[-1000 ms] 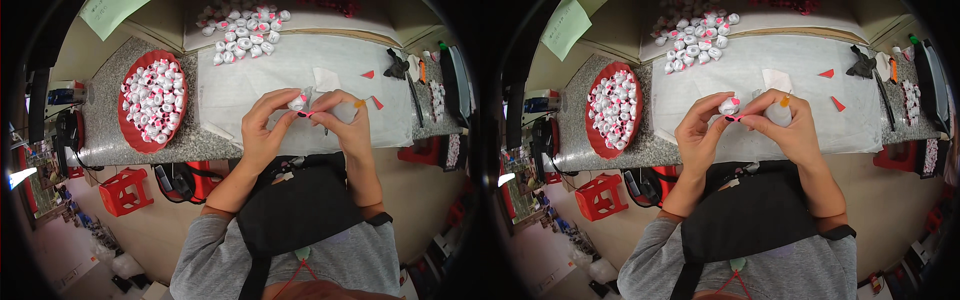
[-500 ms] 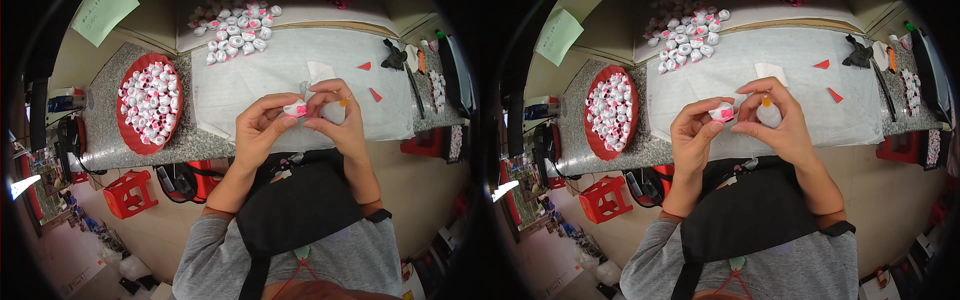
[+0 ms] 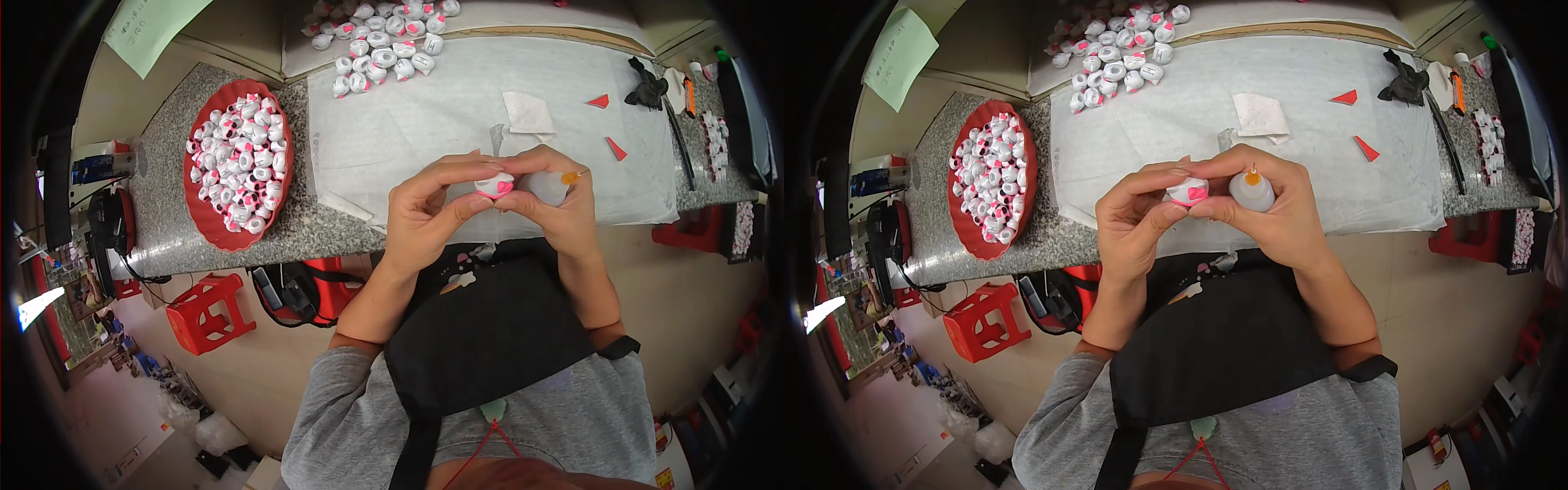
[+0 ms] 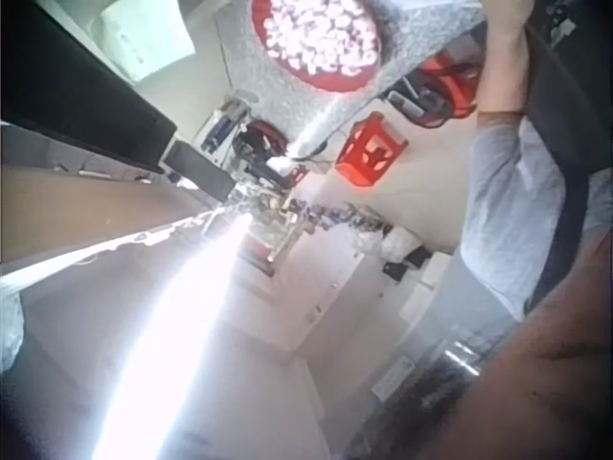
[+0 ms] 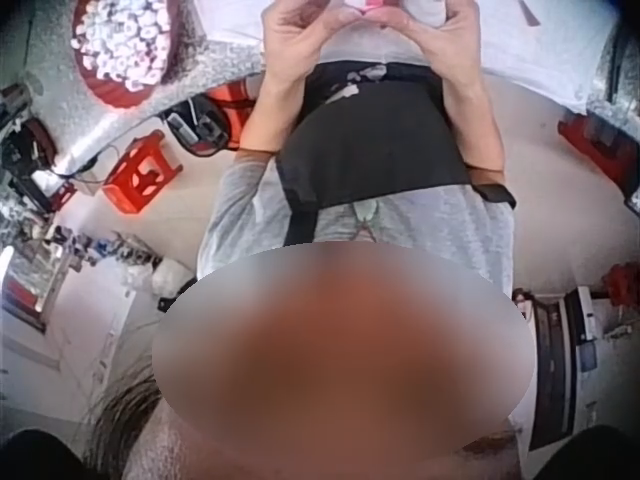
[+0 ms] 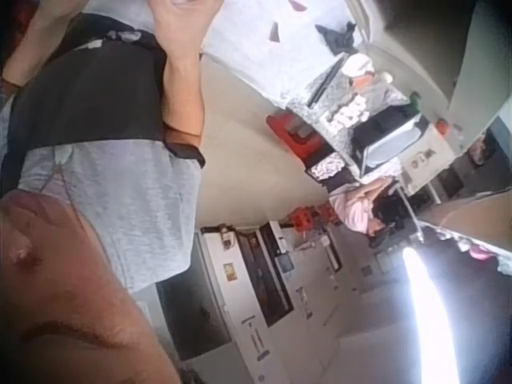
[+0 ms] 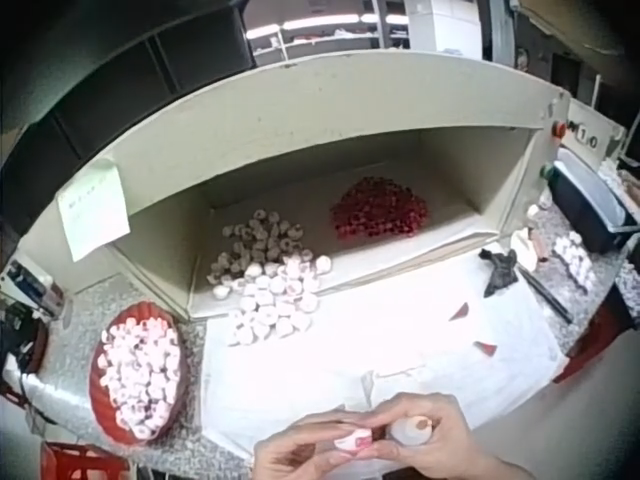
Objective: Assembling small cat figures by gluing pink bows to their heads.
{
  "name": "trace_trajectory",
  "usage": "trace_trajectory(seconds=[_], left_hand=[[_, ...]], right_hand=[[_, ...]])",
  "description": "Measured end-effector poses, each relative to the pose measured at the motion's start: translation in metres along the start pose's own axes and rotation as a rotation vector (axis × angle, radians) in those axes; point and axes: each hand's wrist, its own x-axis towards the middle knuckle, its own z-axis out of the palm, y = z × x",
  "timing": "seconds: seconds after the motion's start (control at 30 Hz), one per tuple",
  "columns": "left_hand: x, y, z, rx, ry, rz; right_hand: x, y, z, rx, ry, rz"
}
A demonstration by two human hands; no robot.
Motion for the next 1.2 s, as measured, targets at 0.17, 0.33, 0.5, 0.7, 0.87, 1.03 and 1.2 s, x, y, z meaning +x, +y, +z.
trace_trajectory(seconds=[0.17,0.33,0.5,0.7,0.87,1.03,1.2], left_hand=[[-0.002,-0.002,0.0,0.069,0.021,0.05],[-0.002,-0.001,0.0,0.153,0.034,0.078],[-0.002,-0.001,-0.001,0.166,0.035,0.068],[-0.001,-0.003,0.001,0.156,0.033,0.064],[-0.003,-0.003,0.0,0.126,0.094,-0.004],[-0.004,-0.001,0.0,0.265,0.112,0.076],[-0.008,0.004,-0.006,0.152,0.12,-0.002]], right_hand=[[-0.001,0.004,0.0,-0.025,0.009,-0.012],[-0.002,0.004,0.001,-0.066,0.013,-0.045],[-0.003,0.005,0.003,-0.019,0.038,-0.017],[-0.001,0.004,0.001,0.006,0.049,0.06],[0.002,0.005,0.002,0.069,0.004,0.131],[0.001,0.006,0.009,0.049,0.085,0.126],[0.008,0.013,0.014,0.078,0.044,0.149]])
